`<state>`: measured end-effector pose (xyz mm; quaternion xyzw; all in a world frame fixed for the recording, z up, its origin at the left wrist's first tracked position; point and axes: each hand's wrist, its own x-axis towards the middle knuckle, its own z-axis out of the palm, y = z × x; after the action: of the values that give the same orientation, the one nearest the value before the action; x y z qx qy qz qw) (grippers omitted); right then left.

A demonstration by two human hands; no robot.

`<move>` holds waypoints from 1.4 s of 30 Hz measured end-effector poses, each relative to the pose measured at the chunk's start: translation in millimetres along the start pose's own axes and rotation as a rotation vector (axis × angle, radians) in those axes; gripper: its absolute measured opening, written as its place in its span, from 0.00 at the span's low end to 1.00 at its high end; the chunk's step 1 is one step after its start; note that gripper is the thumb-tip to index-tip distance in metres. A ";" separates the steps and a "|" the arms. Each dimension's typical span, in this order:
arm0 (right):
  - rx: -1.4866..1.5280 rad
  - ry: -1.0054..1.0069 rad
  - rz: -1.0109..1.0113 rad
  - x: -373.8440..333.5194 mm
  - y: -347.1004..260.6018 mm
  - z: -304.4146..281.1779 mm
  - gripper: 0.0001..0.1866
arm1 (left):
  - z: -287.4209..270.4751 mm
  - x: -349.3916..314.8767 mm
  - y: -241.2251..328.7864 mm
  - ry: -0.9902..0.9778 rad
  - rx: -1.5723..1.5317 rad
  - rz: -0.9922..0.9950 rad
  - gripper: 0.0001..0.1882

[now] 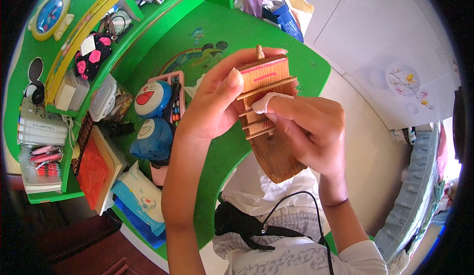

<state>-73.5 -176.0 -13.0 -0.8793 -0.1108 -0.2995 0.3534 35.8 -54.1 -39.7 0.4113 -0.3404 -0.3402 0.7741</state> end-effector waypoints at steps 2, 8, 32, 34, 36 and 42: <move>0.013 0.053 -0.004 0.3 0.4 2.8 0.09 | 0.0 -0.8 0.4 -0.015 0.014 0.008 0.43; -0.036 0.084 -0.034 2.3 0.3 -0.9 0.09 | 3.4 0.2 1.8 -0.009 -0.005 0.008 0.43; -0.010 0.086 -0.030 -1.0 4.6 1.2 0.09 | -1.0 0.5 1.4 -0.021 -0.001 0.009 0.43; -0.013 0.051 -0.029 -3.3 4.9 -0.2 0.08 | -0.1 0.5 0.8 -0.015 -0.006 0.005 0.43; -0.027 0.022 0.009 -4.7 4.4 -2.3 0.08 | -1.7 0.8 -0.4 -0.009 -0.009 0.002 0.43; 0.050 0.140 0.030 -2.8 2.5 1.0 0.08 | -8.3 2.3 -4.4 -0.160 -0.216 0.069 0.30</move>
<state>-74.3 -177.1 -16.7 -0.8486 -0.0801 -0.3519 0.3868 42.7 -54.5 -46.5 0.2854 -0.3763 -0.3797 0.7955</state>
